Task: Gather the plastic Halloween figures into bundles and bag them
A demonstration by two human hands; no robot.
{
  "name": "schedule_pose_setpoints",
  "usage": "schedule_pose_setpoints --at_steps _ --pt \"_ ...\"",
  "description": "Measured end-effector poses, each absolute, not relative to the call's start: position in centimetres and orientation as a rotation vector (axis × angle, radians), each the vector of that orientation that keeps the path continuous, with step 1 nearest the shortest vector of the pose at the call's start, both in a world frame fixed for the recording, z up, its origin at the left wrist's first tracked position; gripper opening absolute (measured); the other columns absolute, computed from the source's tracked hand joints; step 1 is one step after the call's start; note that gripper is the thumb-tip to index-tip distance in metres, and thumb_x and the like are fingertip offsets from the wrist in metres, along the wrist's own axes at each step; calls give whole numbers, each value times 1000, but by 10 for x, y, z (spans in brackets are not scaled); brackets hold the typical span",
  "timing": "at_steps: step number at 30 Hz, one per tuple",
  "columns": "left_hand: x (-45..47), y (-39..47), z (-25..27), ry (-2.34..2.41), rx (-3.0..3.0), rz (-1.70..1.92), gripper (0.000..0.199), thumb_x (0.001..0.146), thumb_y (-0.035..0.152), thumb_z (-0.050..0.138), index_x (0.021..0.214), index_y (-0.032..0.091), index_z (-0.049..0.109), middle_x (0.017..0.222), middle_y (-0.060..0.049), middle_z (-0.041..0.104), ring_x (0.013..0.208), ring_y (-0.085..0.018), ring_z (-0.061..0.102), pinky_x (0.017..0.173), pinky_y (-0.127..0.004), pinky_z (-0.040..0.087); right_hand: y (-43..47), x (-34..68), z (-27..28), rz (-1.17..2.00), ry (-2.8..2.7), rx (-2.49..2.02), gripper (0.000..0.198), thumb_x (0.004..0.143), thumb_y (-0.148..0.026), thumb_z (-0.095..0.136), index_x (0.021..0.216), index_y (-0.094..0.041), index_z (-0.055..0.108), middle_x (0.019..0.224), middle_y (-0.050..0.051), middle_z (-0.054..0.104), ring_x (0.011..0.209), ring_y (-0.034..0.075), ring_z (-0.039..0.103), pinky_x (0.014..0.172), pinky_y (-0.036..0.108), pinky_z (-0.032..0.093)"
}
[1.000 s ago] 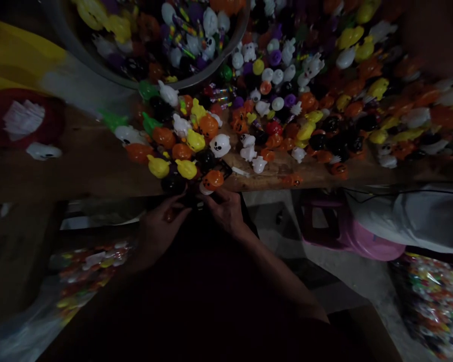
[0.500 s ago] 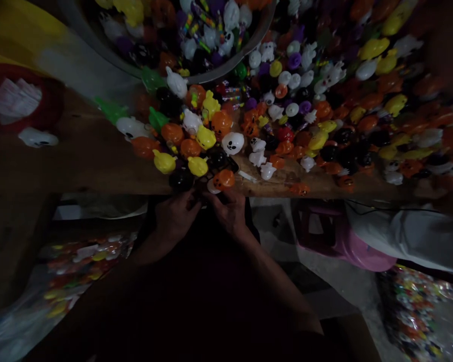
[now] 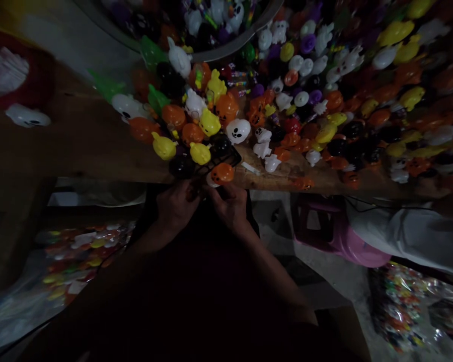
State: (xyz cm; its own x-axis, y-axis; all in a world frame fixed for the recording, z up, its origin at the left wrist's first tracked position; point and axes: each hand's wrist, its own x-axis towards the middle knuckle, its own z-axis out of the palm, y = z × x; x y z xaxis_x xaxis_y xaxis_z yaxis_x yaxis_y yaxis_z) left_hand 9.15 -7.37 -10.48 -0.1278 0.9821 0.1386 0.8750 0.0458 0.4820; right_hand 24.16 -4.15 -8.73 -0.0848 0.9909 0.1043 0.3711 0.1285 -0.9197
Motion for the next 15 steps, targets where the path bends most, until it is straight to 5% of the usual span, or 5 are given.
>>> schedule_pose_setpoints --at_steps 9,15 --pt "93 -75 -101 2043 1883 687 26 87 27 65 111 24 72 97 -4 78 85 -20 73 72 -27 52 -38 246 -97 791 -1826 -1302 50 90 -64 57 65 -22 63 61 5 63 57 17 55 59 31 45" --pt "93 -73 -101 2070 1826 655 16 85 27 64 97 21 73 89 -7 76 80 -23 72 66 -30 50 -35 246 -95 729 -1925 -1228 40 95 -51 56 71 -21 68 65 6 66 58 17 58 58 29 46"
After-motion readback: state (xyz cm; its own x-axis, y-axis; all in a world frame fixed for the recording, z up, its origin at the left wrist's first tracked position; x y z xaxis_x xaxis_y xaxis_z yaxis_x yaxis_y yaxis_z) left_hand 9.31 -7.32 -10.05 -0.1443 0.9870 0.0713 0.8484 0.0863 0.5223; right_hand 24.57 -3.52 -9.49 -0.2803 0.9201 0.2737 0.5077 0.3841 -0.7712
